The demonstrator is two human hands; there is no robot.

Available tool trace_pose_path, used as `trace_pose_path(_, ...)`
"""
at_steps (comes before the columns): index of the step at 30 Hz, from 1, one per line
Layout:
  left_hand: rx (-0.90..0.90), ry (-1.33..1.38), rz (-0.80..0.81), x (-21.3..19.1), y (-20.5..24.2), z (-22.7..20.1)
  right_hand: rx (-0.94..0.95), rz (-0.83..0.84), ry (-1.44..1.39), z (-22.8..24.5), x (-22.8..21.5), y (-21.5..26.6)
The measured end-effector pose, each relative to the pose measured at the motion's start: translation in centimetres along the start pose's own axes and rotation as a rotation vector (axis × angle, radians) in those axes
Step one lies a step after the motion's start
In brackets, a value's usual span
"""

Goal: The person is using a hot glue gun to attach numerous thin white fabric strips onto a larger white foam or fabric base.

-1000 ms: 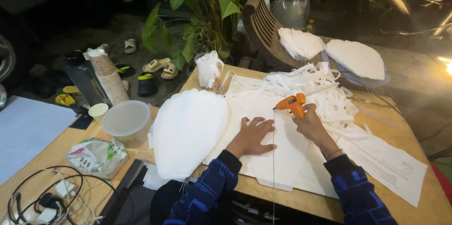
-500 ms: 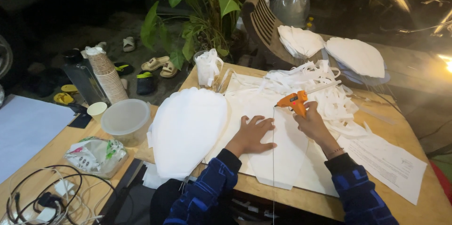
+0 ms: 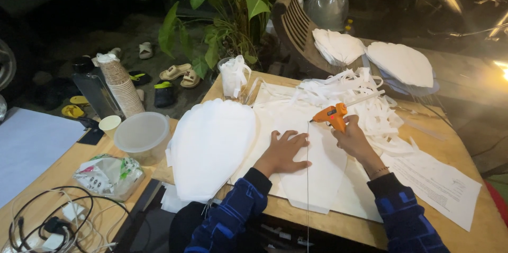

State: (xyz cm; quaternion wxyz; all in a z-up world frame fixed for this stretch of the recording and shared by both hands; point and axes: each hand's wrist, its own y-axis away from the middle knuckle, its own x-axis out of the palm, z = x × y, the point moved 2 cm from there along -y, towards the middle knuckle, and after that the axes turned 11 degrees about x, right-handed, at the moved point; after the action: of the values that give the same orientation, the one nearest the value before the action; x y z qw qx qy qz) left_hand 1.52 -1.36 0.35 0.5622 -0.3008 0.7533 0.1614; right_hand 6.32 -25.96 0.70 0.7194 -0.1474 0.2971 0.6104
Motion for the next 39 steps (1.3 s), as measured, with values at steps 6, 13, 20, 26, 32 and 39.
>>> trace_pose_path(6,-0.001,-0.002,0.009,0.1,0.1,0.0,-0.039,0.001,-0.094,-0.6,0.3,-0.7)
trace_pose_path(13,-0.002,-0.017,0.012,-0.3,0.3,-0.3,-0.027,0.039,-0.188,-1.3,0.9,-1.3)
trace_pose_path(20,-0.003,0.006,0.009,-0.4,0.3,-0.2,0.046,-0.012,-0.527,-2.2,-3.8,-2.0)
trace_pose_path(26,0.07,0.0,-0.108,1.6,-0.5,1.3,0.068,-0.04,-0.598,-6.1,-12.2,3.4)
trace_pose_path(32,0.136,-0.002,-0.292,4.1,-1.1,3.3,0.321,-0.477,0.17,-8.9,-17.2,16.6)
trace_pose_path(39,0.108,-0.029,-0.242,2.3,-0.6,1.8,0.71,-0.497,0.587,-15.6,-16.5,24.5)
